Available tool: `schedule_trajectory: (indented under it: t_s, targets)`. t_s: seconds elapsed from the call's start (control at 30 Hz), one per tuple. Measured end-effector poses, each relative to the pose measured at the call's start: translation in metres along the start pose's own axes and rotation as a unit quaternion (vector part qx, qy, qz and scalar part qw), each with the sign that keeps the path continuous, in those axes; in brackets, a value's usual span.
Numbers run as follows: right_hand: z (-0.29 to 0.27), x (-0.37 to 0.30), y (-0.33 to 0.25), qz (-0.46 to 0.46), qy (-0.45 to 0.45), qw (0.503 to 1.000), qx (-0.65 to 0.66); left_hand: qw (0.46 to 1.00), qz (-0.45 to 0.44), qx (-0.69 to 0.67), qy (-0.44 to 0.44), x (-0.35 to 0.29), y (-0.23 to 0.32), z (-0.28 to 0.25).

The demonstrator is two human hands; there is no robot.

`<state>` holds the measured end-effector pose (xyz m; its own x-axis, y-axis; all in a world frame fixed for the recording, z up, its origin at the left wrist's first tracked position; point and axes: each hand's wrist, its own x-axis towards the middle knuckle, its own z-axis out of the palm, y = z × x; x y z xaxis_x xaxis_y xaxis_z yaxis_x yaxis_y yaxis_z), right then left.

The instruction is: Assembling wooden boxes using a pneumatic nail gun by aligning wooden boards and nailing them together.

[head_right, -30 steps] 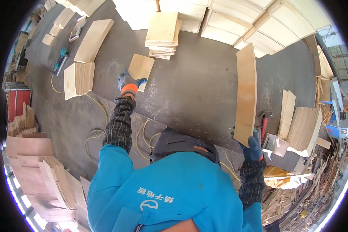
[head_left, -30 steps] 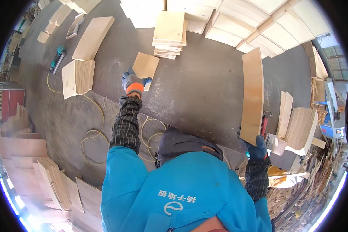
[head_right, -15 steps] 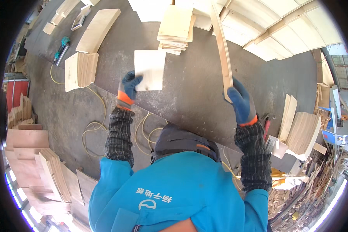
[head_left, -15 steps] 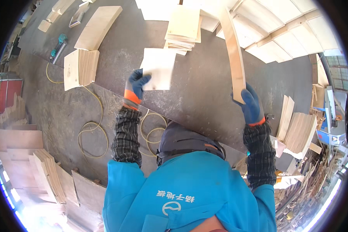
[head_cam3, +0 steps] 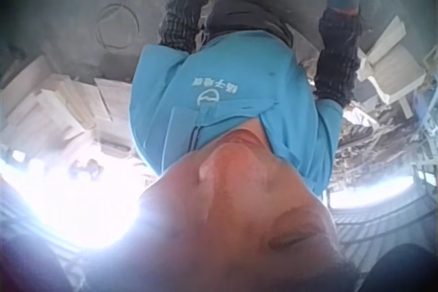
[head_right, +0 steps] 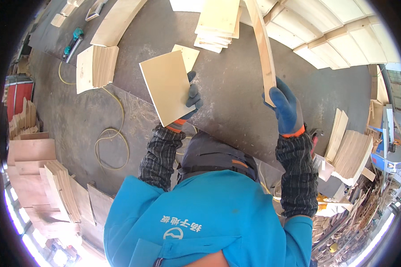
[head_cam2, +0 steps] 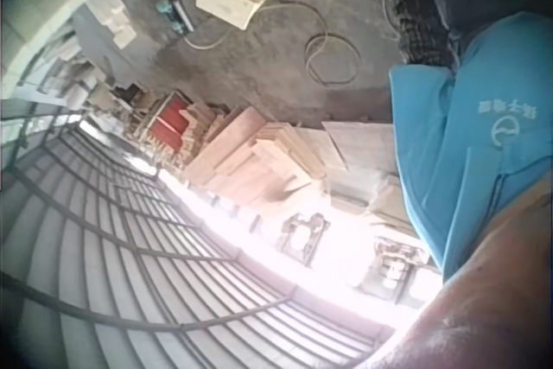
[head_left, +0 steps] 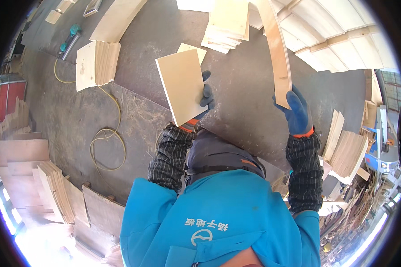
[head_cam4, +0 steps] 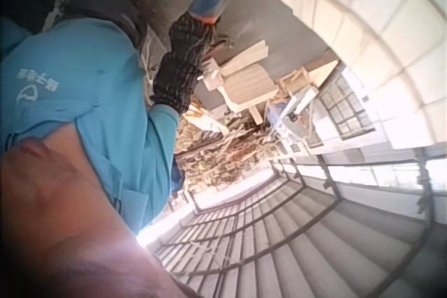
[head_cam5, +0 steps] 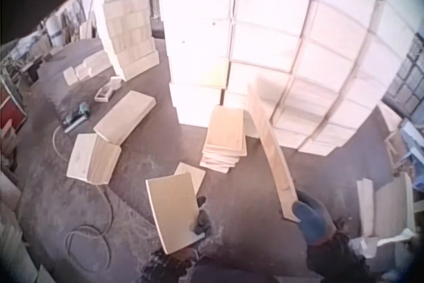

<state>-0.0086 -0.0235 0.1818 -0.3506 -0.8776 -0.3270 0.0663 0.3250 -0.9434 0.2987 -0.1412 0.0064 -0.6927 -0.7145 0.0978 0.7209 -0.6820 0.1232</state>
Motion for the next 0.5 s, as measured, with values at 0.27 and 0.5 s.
schedule_trajectory:
  t_s: [0.27, 0.5]
  targets:
    - [0.011, 0.009, -0.004, 0.023, 0.025, 0.999, -0.02, 0.984, -0.044, 0.072, 0.157, -0.014, -0.029, 0.009]
    - [0.025, 0.012, 0.002, 0.028, 0.057, 0.996, -0.061, 0.979, -0.054, 0.142, 0.14, -0.014, -0.033, 0.005]
